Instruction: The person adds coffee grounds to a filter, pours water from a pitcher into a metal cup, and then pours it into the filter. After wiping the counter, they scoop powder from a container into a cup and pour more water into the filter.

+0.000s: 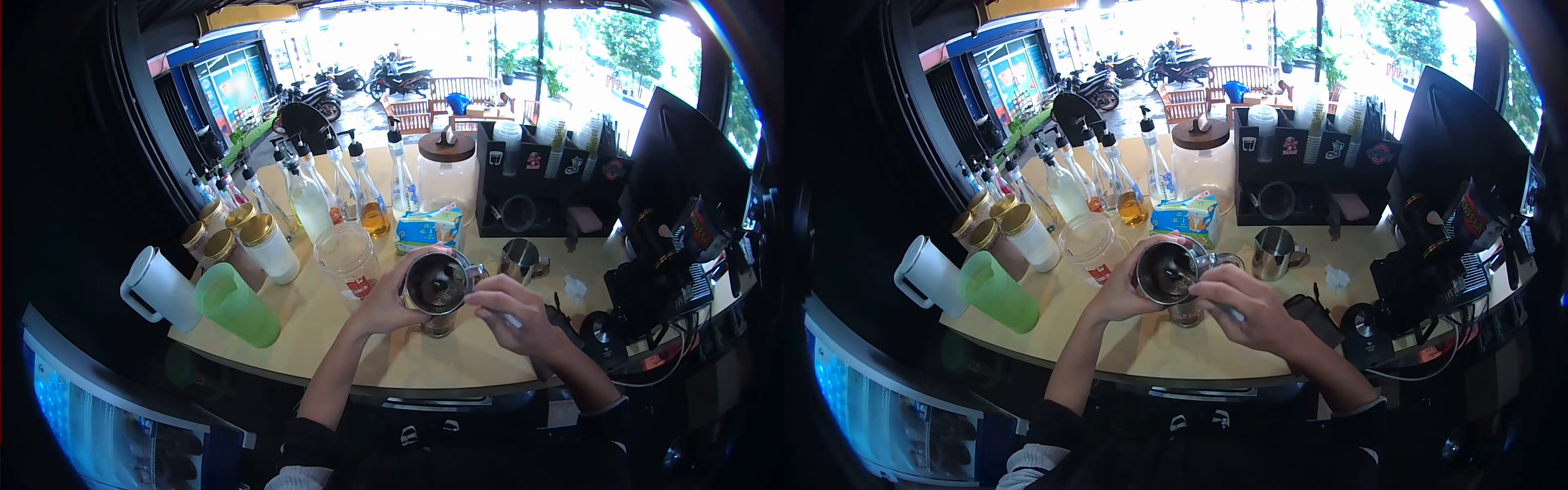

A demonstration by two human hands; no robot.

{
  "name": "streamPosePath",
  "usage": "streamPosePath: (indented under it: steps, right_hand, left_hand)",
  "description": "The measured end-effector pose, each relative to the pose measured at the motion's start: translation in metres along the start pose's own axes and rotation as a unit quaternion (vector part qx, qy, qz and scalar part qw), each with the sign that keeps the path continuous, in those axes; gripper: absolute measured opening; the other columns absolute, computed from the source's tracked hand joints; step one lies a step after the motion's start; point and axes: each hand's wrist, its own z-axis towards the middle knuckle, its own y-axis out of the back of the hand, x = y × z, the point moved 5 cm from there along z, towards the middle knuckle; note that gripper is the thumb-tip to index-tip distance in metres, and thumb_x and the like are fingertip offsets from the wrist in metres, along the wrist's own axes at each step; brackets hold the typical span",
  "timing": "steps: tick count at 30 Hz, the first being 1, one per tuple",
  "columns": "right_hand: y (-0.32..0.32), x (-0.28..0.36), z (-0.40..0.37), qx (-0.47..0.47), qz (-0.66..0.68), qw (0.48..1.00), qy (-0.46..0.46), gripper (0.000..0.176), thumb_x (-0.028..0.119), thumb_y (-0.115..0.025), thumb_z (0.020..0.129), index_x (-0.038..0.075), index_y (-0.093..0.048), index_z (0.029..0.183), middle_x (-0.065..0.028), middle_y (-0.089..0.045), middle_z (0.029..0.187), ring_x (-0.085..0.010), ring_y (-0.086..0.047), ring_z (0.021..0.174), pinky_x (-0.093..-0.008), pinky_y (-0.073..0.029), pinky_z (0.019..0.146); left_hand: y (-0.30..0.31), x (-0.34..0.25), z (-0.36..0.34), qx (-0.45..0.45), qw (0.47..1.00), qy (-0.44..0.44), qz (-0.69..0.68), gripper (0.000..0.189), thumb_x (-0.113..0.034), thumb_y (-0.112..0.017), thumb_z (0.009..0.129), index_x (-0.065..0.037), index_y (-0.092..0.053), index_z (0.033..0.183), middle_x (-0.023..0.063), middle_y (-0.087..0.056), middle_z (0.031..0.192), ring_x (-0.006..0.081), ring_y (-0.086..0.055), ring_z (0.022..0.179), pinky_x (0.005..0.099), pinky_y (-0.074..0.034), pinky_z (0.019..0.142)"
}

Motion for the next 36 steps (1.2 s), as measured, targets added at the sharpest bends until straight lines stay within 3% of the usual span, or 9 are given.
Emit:
streamPosePath:
  steps: [10,14,17,20,22,25,36]
  right_hand:
    - [0.001,-0.012,0.001,-0.005,0.089,0.992,-0.092,0.015,0.000,-0.061,0.087,0.002,-0.062,0.101,-0.0111,-0.063,0.096,-0.0225,-0.064,0.085,-0.0310,-0.051,0.074]
    - [0.004,-0.013,0.005,0.010,0.105,0.992,-0.065,0.013,0.000,-0.060,0.088,0.001,-0.062,0.101,-0.0112,-0.063,0.094,-0.0215,-0.064,0.084,-0.0302,-0.051,0.074]
    - [0.004,-0.018,0.008,0.002,0.131,0.985,-0.116,0.010,0.001,-0.057,0.090,0.001,-0.061,0.099,-0.0111,-0.062,0.093,-0.0208,-0.063,0.082,-0.0301,-0.050,0.074]
    - [0.004,-0.018,0.010,0.011,0.151,0.984,-0.091,0.008,0.003,-0.054,0.093,0.001,-0.059,0.097,-0.0095,-0.061,0.089,-0.0174,-0.062,0.077,-0.0288,-0.050,0.070]
    - [0.004,-0.022,0.008,0.012,0.188,0.973,-0.136,0.008,0.005,-0.052,0.094,0.001,-0.058,0.097,-0.0077,-0.059,0.087,-0.0139,-0.059,0.072,-0.0274,-0.048,0.065]
    - [-0.001,-0.024,0.011,0.024,0.182,0.975,-0.129,0.009,0.006,-0.051,0.095,0.001,-0.058,0.099,-0.0070,-0.058,0.088,-0.0117,-0.056,0.069,-0.0266,-0.048,0.062]
    - [0.008,-0.030,0.025,0.058,0.207,0.962,-0.171,0.012,0.006,-0.049,0.095,0.001,-0.059,0.094,-0.0070,-0.058,0.081,-0.0115,-0.054,0.065,-0.0258,-0.044,0.060]
  left_hand:
    - [-0.001,-0.005,0.002,0.015,1.000,-0.005,0.011,0.084,-0.007,-0.081,0.059,-0.009,-0.044,0.134,0.0094,-0.046,0.139,0.0230,-0.046,0.129,0.0365,-0.034,0.110]
    - [0.001,-0.005,0.001,0.014,1.000,0.003,0.003,0.084,-0.006,-0.081,0.059,-0.009,-0.044,0.134,0.0095,-0.046,0.139,0.0230,-0.045,0.129,0.0366,-0.034,0.110]
    - [0.000,-0.004,0.001,0.026,1.000,-0.002,0.010,0.085,-0.005,-0.081,0.058,-0.010,-0.044,0.134,0.0095,-0.046,0.139,0.0229,-0.045,0.129,0.0367,-0.034,0.111]
    - [0.004,-0.005,0.001,0.016,1.000,-0.003,0.020,0.086,-0.005,-0.081,0.057,-0.010,-0.044,0.134,0.0095,-0.046,0.139,0.0229,-0.045,0.129,0.0367,-0.033,0.111]
    - [0.004,-0.003,-0.001,0.022,1.000,-0.006,0.016,0.084,-0.007,-0.083,0.061,-0.009,-0.042,0.134,0.0089,-0.046,0.137,0.0217,-0.045,0.128,0.0366,-0.035,0.110]
    - [0.002,-0.004,0.001,0.021,1.000,-0.004,0.016,0.086,-0.006,-0.081,0.058,-0.011,-0.044,0.135,0.0094,-0.047,0.138,0.0231,-0.046,0.129,0.0366,-0.034,0.111]
    - [0.003,-0.007,0.007,0.034,0.998,-0.025,0.039,0.084,-0.007,-0.081,0.059,-0.011,-0.044,0.134,0.0097,-0.047,0.137,0.0240,-0.048,0.127,0.0376,-0.036,0.109]
